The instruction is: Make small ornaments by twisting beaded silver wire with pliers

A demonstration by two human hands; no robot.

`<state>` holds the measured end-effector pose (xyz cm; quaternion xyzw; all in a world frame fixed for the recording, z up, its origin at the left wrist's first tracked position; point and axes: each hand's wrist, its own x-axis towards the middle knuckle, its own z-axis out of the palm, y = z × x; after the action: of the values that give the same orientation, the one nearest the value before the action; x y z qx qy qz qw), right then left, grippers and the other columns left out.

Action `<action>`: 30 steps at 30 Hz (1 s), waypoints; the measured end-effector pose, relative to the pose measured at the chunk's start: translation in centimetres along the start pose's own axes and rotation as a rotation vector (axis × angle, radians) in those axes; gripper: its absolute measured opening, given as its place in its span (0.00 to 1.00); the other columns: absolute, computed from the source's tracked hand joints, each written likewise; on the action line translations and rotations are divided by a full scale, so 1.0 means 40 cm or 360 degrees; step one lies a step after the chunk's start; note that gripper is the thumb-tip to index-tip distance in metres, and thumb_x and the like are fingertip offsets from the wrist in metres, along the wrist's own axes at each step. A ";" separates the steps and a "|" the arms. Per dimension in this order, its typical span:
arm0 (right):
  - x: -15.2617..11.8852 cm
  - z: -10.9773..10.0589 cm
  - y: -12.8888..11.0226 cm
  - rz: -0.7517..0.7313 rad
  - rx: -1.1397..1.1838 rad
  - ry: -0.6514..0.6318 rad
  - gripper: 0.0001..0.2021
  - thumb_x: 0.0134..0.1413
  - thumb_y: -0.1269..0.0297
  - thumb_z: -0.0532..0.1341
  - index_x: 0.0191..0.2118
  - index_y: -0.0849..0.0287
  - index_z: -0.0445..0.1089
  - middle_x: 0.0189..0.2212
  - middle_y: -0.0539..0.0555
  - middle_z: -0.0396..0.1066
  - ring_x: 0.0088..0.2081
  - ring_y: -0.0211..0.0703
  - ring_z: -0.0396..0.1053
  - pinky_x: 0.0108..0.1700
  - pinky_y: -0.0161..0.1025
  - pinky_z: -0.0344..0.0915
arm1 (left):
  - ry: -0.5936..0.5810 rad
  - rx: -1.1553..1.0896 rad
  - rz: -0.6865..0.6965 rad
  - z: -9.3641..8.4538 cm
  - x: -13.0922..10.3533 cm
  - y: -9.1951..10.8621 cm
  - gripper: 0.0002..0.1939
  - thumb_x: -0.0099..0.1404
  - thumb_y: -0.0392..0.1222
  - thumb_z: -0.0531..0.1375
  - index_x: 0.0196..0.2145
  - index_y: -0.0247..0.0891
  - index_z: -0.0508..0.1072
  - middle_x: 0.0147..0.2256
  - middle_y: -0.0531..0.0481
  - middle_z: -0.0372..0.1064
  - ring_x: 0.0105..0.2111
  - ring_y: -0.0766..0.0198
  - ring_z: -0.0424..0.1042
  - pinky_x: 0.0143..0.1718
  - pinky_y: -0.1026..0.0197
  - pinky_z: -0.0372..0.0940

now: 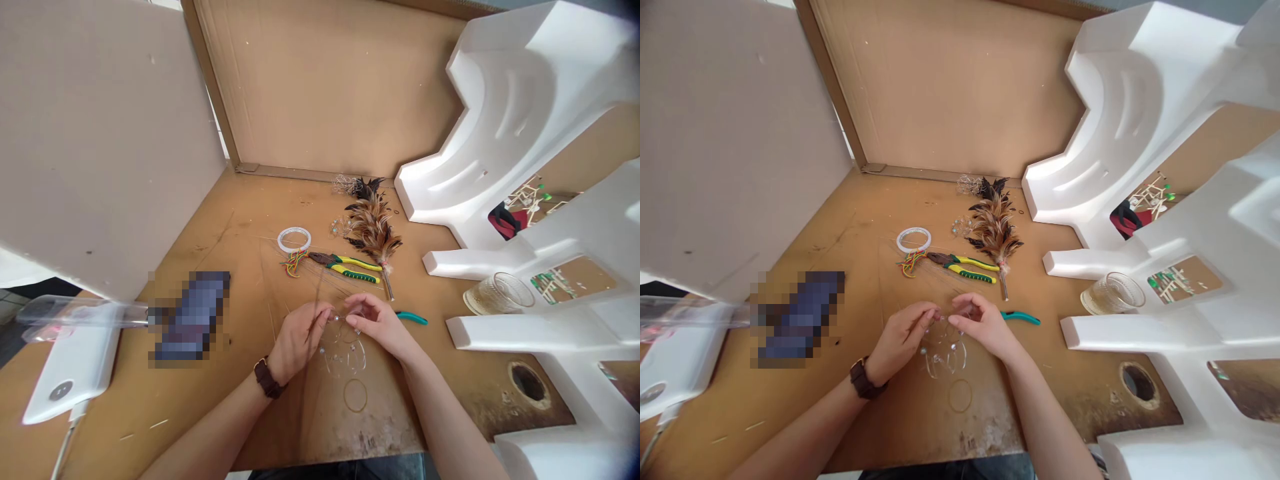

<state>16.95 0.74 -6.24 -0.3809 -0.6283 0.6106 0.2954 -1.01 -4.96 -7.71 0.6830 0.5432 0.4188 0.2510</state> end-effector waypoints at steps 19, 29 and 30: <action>-0.008 0.032 0.016 -0.0096 -0.0117 -0.0192 0.13 0.53 0.56 0.58 0.42 0.58 0.67 0.37 0.54 0.73 0.40 0.42 0.70 0.43 0.41 0.66 | 0.0075 0.0156 0.0033 0.008 -0.009 0.016 0.11 0.67 0.37 0.46 0.34 0.38 0.67 0.29 0.50 0.66 0.30 0.65 0.66 0.33 0.63 0.60; 0.001 0.037 0.041 -0.0190 -0.0456 0.0076 0.13 0.56 0.55 0.54 0.40 0.57 0.68 0.31 0.52 0.73 0.34 0.41 0.71 0.39 0.39 0.67 | 0.0063 0.0282 0.0127 0.010 -0.015 0.021 0.11 0.67 0.36 0.46 0.36 0.37 0.68 0.30 0.48 0.69 0.31 0.64 0.68 0.33 0.63 0.60; 0.003 0.032 0.043 -0.0193 -0.0489 0.0094 0.13 0.57 0.54 0.53 0.40 0.57 0.68 0.33 0.53 0.73 0.35 0.41 0.71 0.40 0.39 0.67 | 0.0071 0.0293 0.0126 0.008 -0.014 0.020 0.11 0.67 0.36 0.47 0.36 0.37 0.68 0.30 0.48 0.69 0.31 0.63 0.68 0.33 0.63 0.61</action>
<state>16.01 0.09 -8.08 -0.4007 -0.7273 0.4768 0.2883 -0.34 -5.68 -7.41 0.7147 0.5575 0.3917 0.1582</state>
